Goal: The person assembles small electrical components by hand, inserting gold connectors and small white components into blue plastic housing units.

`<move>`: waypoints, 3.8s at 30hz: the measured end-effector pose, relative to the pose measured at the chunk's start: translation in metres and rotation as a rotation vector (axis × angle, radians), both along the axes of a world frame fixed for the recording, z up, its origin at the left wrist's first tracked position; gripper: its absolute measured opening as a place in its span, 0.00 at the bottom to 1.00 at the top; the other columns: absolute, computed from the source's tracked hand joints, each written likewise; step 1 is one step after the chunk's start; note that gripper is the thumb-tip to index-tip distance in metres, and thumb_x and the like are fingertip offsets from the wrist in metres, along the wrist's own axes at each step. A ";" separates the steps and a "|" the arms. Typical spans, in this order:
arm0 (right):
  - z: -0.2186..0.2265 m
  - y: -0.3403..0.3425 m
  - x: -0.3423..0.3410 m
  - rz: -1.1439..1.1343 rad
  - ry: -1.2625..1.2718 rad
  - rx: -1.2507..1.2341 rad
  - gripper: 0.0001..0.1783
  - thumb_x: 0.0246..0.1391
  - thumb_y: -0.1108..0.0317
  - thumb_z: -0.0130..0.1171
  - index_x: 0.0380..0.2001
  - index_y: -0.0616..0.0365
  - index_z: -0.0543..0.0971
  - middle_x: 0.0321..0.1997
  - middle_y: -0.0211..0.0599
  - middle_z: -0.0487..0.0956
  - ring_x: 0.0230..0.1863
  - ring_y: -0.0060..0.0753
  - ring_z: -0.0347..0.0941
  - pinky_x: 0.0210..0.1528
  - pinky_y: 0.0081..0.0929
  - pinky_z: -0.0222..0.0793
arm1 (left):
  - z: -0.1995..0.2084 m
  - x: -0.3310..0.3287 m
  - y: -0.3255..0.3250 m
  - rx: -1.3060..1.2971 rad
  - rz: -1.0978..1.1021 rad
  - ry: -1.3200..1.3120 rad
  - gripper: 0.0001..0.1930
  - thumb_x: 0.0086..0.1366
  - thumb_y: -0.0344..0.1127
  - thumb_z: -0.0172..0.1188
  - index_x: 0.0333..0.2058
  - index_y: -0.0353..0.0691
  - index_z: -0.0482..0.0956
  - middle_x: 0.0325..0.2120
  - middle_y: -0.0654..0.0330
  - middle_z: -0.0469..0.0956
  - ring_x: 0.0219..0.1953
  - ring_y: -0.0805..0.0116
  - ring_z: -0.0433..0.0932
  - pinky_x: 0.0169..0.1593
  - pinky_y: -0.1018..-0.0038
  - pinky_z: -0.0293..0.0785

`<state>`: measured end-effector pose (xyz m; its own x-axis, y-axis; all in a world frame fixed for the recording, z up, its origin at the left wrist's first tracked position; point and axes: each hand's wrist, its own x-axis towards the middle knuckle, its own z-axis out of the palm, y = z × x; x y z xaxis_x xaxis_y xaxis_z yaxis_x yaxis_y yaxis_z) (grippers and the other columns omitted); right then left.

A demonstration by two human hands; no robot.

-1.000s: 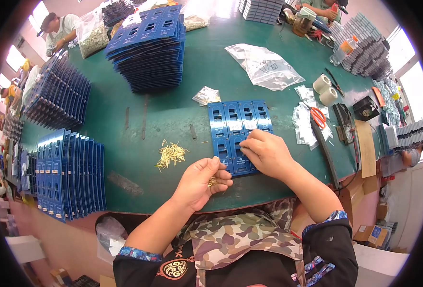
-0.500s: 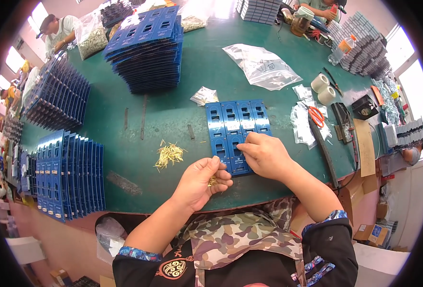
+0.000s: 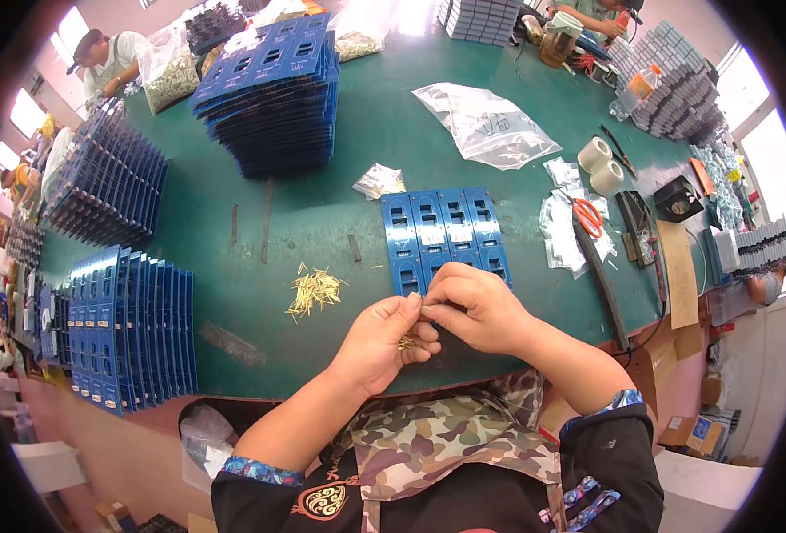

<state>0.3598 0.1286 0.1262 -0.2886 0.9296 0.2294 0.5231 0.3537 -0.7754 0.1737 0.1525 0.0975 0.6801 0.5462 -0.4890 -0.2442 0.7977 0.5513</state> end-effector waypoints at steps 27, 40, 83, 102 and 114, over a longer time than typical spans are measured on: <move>-0.015 0.021 0.026 -0.153 -0.445 0.060 0.07 0.48 0.66 0.60 0.25 0.57 0.77 0.28 0.38 0.74 0.32 0.43 0.75 0.34 0.37 0.71 | -0.007 -0.007 0.004 0.009 0.040 0.042 0.17 0.67 0.48 0.54 0.32 0.37 0.74 0.21 0.61 0.77 0.23 0.71 0.78 0.24 0.81 0.73; -0.011 0.005 0.028 -0.099 -0.532 0.218 0.07 0.45 0.69 0.63 0.31 0.55 0.81 0.28 0.33 0.74 0.29 0.38 0.75 0.30 0.33 0.71 | 0.000 -0.006 0.006 -0.001 0.052 0.058 0.18 0.69 0.48 0.49 0.32 0.37 0.75 0.20 0.62 0.76 0.22 0.70 0.77 0.23 0.80 0.72; -0.005 0.005 0.018 0.080 -0.014 -0.244 0.11 0.54 0.70 0.58 0.40 0.62 0.78 0.35 0.40 0.78 0.37 0.31 0.75 0.42 0.28 0.70 | 0.004 0.002 0.003 -0.104 0.060 0.053 0.20 0.70 0.51 0.47 0.30 0.37 0.72 0.18 0.62 0.70 0.17 0.70 0.67 0.19 0.79 0.61; -0.016 0.032 0.034 -0.140 -0.306 -0.071 0.06 0.49 0.68 0.61 0.27 0.60 0.80 0.29 0.39 0.75 0.34 0.43 0.74 0.38 0.34 0.69 | 0.001 -0.015 0.016 0.013 0.048 0.044 0.16 0.68 0.45 0.53 0.33 0.35 0.76 0.17 0.66 0.72 0.18 0.75 0.71 0.20 0.83 0.63; -0.019 0.027 0.032 -0.151 -0.336 0.008 0.05 0.48 0.70 0.61 0.26 0.59 0.79 0.30 0.38 0.75 0.33 0.43 0.74 0.37 0.35 0.70 | 0.001 -0.018 0.014 -0.098 0.132 0.021 0.13 0.69 0.38 0.46 0.30 0.36 0.74 0.17 0.62 0.71 0.17 0.70 0.68 0.18 0.80 0.59</move>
<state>0.3920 0.1561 0.1074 -0.2089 0.9660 0.1527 0.7945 0.2586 -0.5494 0.1558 0.1661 0.0990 0.5945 0.5791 -0.5579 -0.3399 0.8097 0.4784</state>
